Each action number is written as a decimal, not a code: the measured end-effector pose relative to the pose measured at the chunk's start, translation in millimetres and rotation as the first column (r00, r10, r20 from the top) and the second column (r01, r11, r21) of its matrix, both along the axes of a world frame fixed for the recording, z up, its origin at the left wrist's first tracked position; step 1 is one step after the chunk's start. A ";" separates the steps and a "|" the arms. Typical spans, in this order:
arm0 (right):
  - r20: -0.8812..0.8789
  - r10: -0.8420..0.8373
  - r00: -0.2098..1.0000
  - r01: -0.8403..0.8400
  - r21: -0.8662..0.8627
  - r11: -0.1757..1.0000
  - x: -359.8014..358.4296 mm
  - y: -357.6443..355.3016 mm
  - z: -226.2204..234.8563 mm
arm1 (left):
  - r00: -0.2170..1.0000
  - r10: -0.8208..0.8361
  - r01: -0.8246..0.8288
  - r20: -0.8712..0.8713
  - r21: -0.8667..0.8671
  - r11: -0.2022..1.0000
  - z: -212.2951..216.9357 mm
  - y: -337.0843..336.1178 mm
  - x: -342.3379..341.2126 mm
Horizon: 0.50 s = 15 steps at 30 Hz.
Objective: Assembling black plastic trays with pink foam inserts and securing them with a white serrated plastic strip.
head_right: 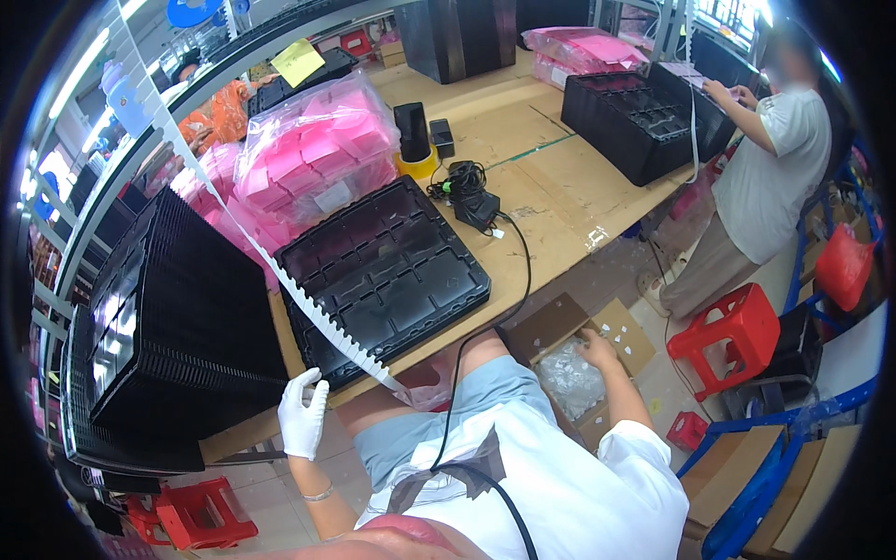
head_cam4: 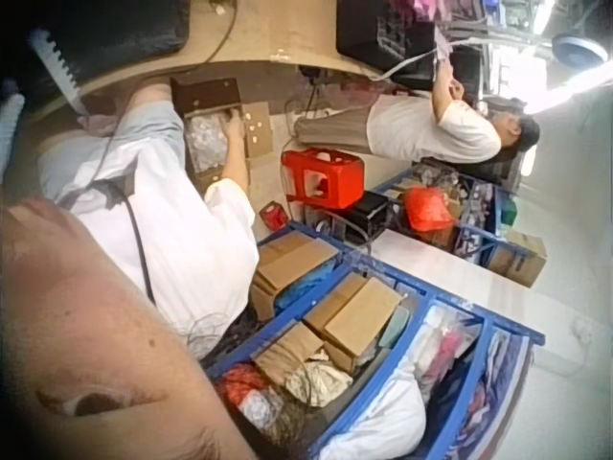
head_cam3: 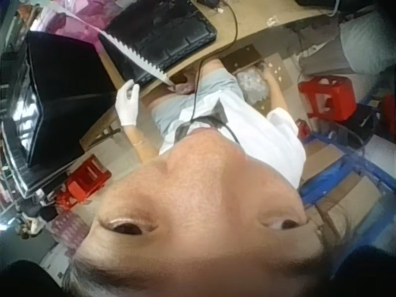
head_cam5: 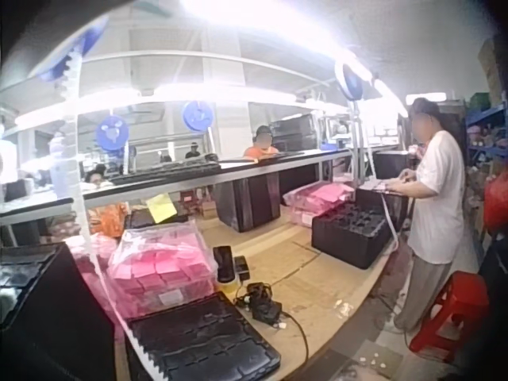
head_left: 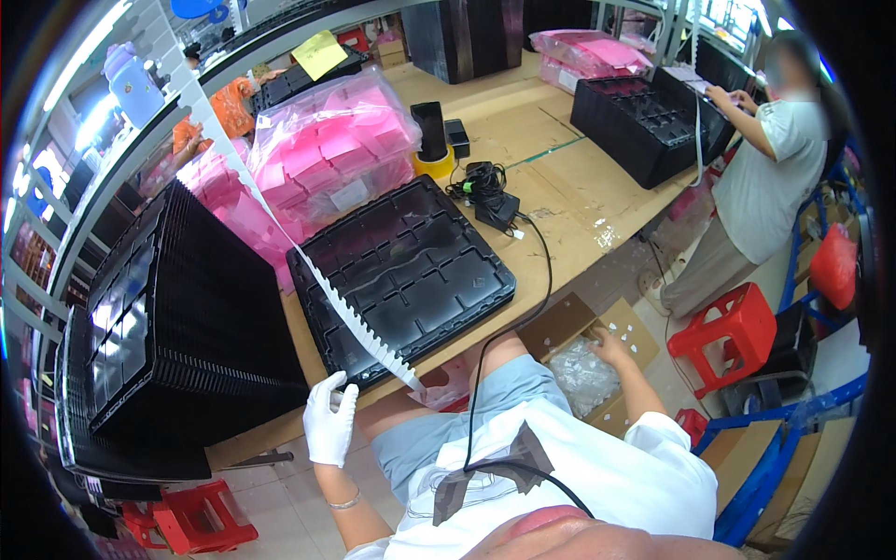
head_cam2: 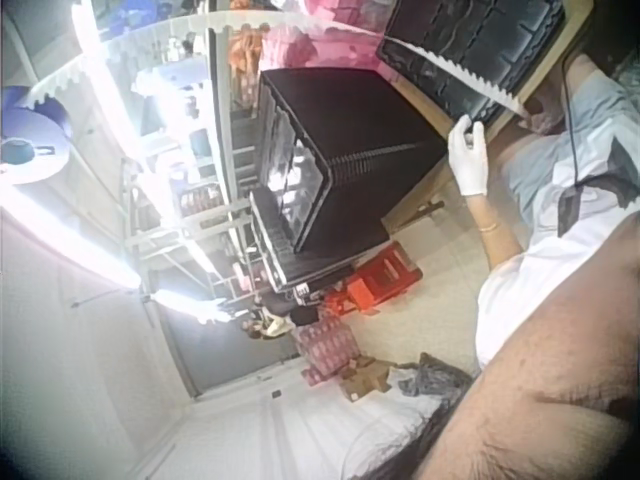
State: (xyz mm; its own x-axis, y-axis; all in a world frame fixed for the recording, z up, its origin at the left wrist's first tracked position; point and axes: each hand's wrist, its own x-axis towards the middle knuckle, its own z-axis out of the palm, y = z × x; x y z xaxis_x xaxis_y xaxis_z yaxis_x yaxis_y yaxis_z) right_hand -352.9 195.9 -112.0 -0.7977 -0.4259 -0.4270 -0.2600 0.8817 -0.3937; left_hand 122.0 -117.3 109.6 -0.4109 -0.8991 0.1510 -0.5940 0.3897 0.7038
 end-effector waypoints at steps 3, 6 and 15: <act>-0.435 0.043 0.900 -0.005 0.088 0.996 -12.5 9.4 -45.7 | 0.998 0.039 -0.039 -0.051 0.003 0.999 -2.2 -4.0 2.4; -0.733 -0.234 0.639 -0.110 -0.388 0.915 -19.8 -19.1 -5.2 | 0.937 0.212 -0.202 -0.276 0.065 0.977 -18.4 -22.9 11.4; -0.896 -0.007 0.445 -0.895 -0.445 0.018 55.7 -335.9 292.3 | 0.927 0.031 -0.128 -0.374 -0.236 0.963 18.6 -160.7 -81.6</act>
